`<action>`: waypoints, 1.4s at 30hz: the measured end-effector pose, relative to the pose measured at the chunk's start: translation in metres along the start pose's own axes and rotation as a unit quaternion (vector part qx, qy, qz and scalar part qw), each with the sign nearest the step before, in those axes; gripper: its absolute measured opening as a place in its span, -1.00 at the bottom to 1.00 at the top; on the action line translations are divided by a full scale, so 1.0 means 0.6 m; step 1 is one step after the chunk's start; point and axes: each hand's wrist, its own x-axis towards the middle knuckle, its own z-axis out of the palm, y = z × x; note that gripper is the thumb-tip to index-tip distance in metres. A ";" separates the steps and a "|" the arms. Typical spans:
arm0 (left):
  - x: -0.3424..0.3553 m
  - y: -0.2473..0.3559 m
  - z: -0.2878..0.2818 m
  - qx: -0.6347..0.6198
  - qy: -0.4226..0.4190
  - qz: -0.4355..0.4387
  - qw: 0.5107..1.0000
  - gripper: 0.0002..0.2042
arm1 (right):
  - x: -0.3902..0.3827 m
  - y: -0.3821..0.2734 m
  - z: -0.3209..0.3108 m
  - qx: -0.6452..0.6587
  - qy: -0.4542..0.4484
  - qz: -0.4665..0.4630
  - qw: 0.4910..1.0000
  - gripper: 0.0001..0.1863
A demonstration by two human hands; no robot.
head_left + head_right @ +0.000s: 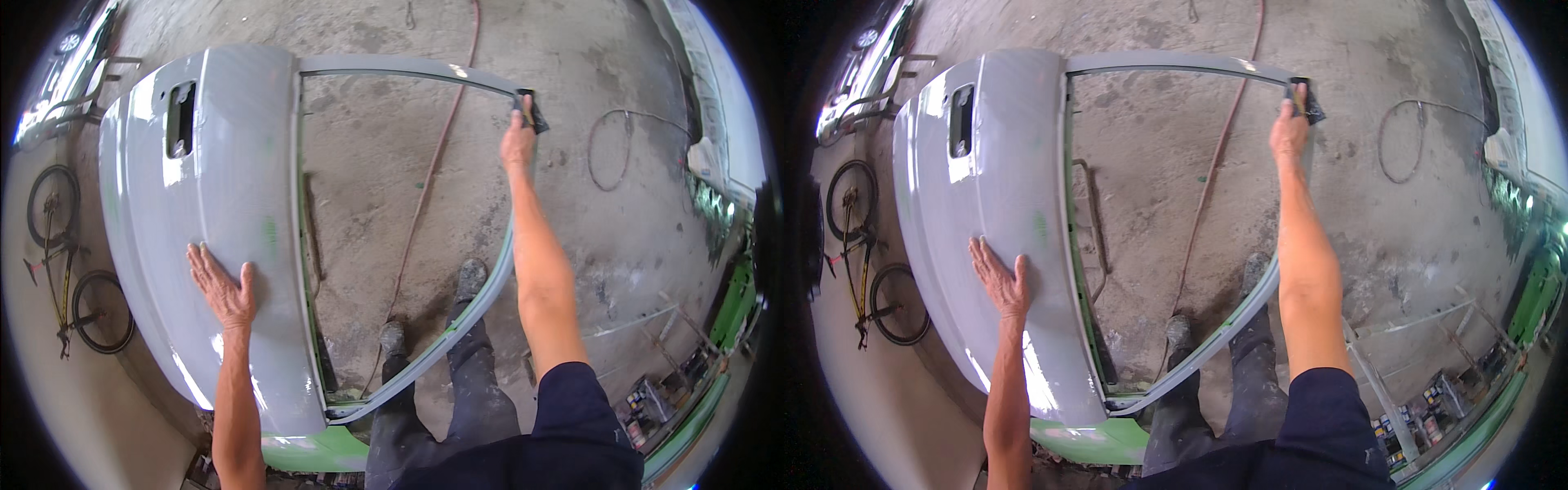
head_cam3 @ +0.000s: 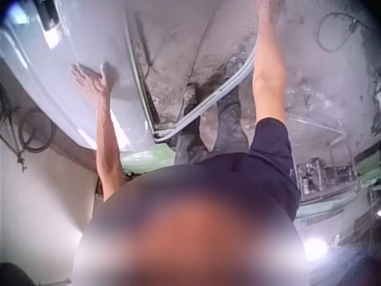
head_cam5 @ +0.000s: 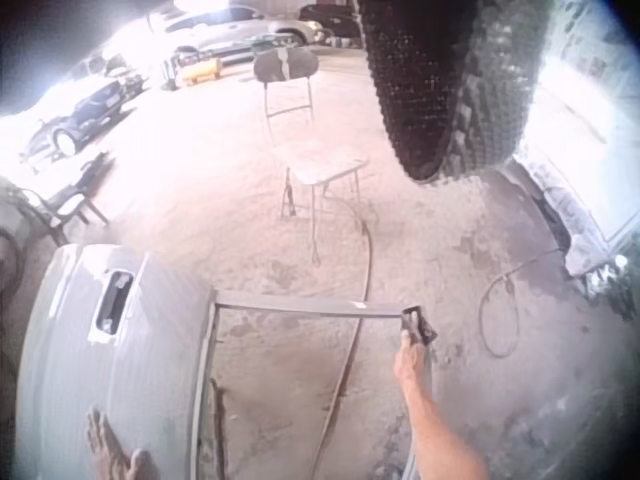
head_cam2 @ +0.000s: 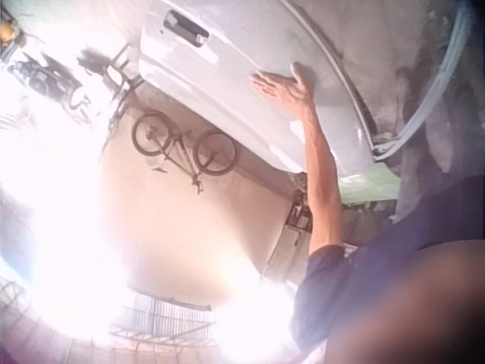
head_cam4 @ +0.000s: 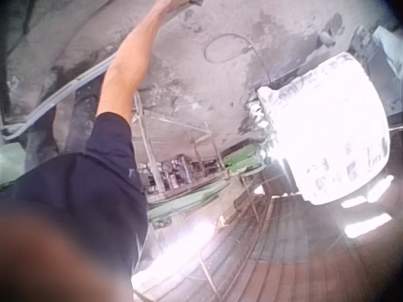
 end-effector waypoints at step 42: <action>0.001 0.017 -0.016 -0.001 -0.006 -0.036 0.999 0.01 | -0.521 -0.400 0.316 0.110 -0.208 -0.176 0.956 -0.24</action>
